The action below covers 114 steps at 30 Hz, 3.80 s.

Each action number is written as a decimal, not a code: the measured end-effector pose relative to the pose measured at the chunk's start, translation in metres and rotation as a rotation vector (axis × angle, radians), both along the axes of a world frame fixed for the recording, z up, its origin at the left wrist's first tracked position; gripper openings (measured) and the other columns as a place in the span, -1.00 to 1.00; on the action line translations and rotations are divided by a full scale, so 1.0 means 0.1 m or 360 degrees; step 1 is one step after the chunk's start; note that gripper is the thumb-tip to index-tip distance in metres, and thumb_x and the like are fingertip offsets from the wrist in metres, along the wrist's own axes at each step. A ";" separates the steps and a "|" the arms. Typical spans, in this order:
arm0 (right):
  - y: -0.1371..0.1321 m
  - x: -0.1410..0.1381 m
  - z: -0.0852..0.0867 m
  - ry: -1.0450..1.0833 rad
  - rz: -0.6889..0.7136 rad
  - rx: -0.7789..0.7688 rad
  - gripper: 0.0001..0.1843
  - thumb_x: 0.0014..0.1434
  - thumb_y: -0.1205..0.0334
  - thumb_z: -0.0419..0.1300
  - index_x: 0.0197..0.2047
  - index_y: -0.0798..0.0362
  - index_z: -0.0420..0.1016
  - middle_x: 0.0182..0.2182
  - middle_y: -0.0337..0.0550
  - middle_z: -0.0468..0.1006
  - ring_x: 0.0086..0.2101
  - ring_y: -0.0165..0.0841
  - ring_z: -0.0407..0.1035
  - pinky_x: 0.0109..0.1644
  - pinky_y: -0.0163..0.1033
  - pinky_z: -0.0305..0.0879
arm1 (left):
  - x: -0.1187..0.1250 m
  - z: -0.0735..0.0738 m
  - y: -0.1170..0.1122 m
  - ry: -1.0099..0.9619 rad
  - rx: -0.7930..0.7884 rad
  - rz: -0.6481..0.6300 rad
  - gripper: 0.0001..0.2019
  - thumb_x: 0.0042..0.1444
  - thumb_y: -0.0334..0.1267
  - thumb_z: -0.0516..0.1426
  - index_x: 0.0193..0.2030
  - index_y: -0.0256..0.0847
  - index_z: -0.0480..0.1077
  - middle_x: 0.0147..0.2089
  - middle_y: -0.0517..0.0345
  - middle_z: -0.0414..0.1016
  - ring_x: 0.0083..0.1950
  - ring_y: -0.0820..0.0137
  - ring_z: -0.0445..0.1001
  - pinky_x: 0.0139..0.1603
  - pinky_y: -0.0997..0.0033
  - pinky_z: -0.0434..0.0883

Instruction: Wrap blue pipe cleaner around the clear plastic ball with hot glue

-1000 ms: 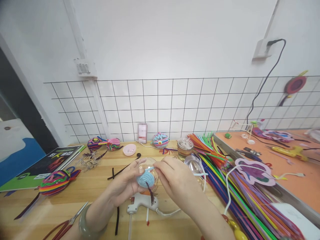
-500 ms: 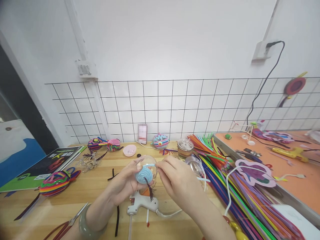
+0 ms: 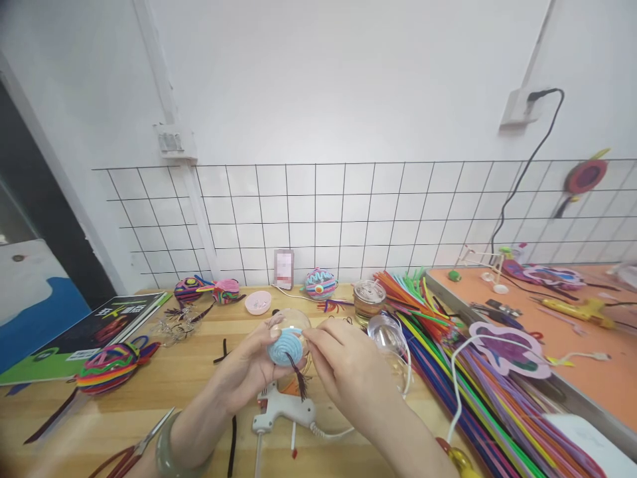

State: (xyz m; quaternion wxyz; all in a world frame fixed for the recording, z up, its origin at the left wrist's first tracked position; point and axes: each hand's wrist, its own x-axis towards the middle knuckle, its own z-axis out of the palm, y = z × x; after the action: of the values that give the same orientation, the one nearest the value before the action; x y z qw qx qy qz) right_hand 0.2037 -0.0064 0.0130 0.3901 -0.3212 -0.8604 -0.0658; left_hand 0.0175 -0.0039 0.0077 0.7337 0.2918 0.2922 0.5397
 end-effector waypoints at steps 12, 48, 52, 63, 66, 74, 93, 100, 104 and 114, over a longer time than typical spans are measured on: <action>-0.04 -0.06 -0.01 0.0015 -0.0026 0.0036 -0.78 0.30 0.38 0.03 -0.04 0.11 0.43 -0.22 0.03 0.54 -0.24 -0.19 0.47 -0.24 -0.07 0.48 | 0.05 -0.04 -0.01 -0.0184 0.0060 0.0011 -0.72 0.06 -0.41 0.18 -0.08 -0.22 0.25 -0.14 -0.05 0.51 -0.18 0.31 0.51 -0.08 0.14 0.47; -0.04 -0.11 -0.06 0.0030 -0.0140 -0.0127 -0.56 0.20 0.23 0.20 0.14 0.02 0.28 0.16 0.14 0.32 0.15 -0.06 0.29 0.09 0.11 0.40 | 0.22 -0.08 -0.09 -0.0493 0.0078 -0.0006 -0.72 0.14 -0.31 0.14 0.01 -0.19 0.31 -0.17 0.05 0.53 -0.24 0.33 0.54 -0.31 0.44 0.41; -0.01 -0.14 -0.13 0.0075 -0.0073 -0.0184 -0.45 0.16 0.25 0.22 0.19 0.02 0.18 0.22 0.16 0.28 0.24 -0.05 0.18 0.16 0.14 0.36 | 0.28 -0.10 -0.13 -0.0527 0.0065 0.0045 -0.77 0.15 -0.28 0.13 -0.05 -0.24 0.38 -0.19 0.05 0.54 -0.23 0.32 0.53 -0.19 0.36 0.42; 0.05 -0.17 -0.25 0.0145 -0.0100 -0.0204 -0.42 0.10 0.34 0.25 0.16 0.04 0.15 0.20 0.21 0.33 0.23 -0.02 0.21 0.16 0.21 0.34 | 0.34 -0.11 -0.17 -0.0574 0.0071 -0.0008 -0.75 0.20 -0.23 0.10 -0.02 -0.23 0.42 -0.08 0.02 0.52 -0.05 0.27 0.48 0.01 0.29 0.36; 0.06 -0.15 -0.23 0.0199 -0.0084 -0.0232 -0.47 0.12 0.31 0.24 0.13 0.02 0.18 0.18 0.18 0.34 0.22 -0.06 0.23 0.17 0.18 0.33 | 0.34 -0.12 -0.18 -0.0548 0.0070 -0.0013 -0.72 0.21 -0.24 0.12 0.06 -0.14 0.40 0.03 0.06 0.48 0.00 0.33 0.44 -0.02 0.37 0.35; 0.03 -0.09 -0.11 0.0238 -0.0031 -0.0262 -0.53 0.17 0.24 0.21 0.13 -0.01 0.19 0.16 0.12 0.37 0.18 -0.11 0.29 0.15 0.10 0.36 | 0.30 -0.09 -0.20 -0.0381 0.0009 0.0004 -0.68 0.17 -0.16 0.18 0.07 -0.08 0.41 0.14 0.10 0.43 0.02 0.37 0.40 -0.02 0.42 0.35; -0.03 0.03 0.00 -0.0034 0.0162 -0.0316 -0.41 0.08 0.30 0.28 0.17 -0.04 0.22 0.15 0.03 0.43 0.15 -0.16 0.34 0.14 -0.01 0.39 | -0.05 -0.04 -0.04 0.0283 0.0223 -0.0078 -0.59 0.01 -0.14 0.30 0.01 -0.17 0.44 -0.07 -0.02 0.52 -0.15 0.30 0.48 -0.20 0.38 0.34; -0.09 0.00 0.06 -0.0188 0.0205 -0.0373 -0.41 0.11 0.33 0.30 0.17 -0.03 0.21 0.17 0.04 0.42 0.15 -0.19 0.33 0.15 0.00 0.38 | -0.10 0.04 -0.05 0.0472 0.0399 -0.0227 -0.55 -0.11 -0.29 0.37 -0.01 -0.21 0.49 0.11 -0.13 0.47 0.04 0.18 0.46 -0.05 0.32 0.37; -0.09 0.00 0.08 -0.0237 0.0200 -0.0429 -0.35 0.07 0.37 0.33 0.19 -0.03 0.19 0.20 0.03 0.39 0.19 -0.19 0.28 0.19 0.03 0.34 | -0.14 0.06 -0.05 0.0501 0.0348 -0.0225 -0.61 -0.06 -0.23 0.35 -0.04 -0.19 0.51 0.11 -0.12 0.48 0.00 0.23 0.48 -0.10 0.35 0.38; -0.13 0.09 0.14 -0.0248 0.0170 -0.0510 -0.19 0.07 0.25 0.36 0.31 -0.13 0.07 0.25 -0.07 0.32 0.23 -0.19 0.22 0.24 -0.01 0.30 | -0.18 0.00 -0.01 0.0618 0.0468 -0.0254 -0.48 -0.13 -0.27 0.38 0.04 -0.17 0.47 0.18 -0.12 0.41 -0.02 0.20 0.49 -0.17 0.33 0.41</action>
State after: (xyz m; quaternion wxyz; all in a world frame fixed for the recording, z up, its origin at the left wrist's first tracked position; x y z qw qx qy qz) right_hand 0.2131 -0.0196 0.0274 0.2689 -0.3270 -0.9034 0.0683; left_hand -0.0005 -0.0048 0.0081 0.6537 0.5157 0.3221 0.4505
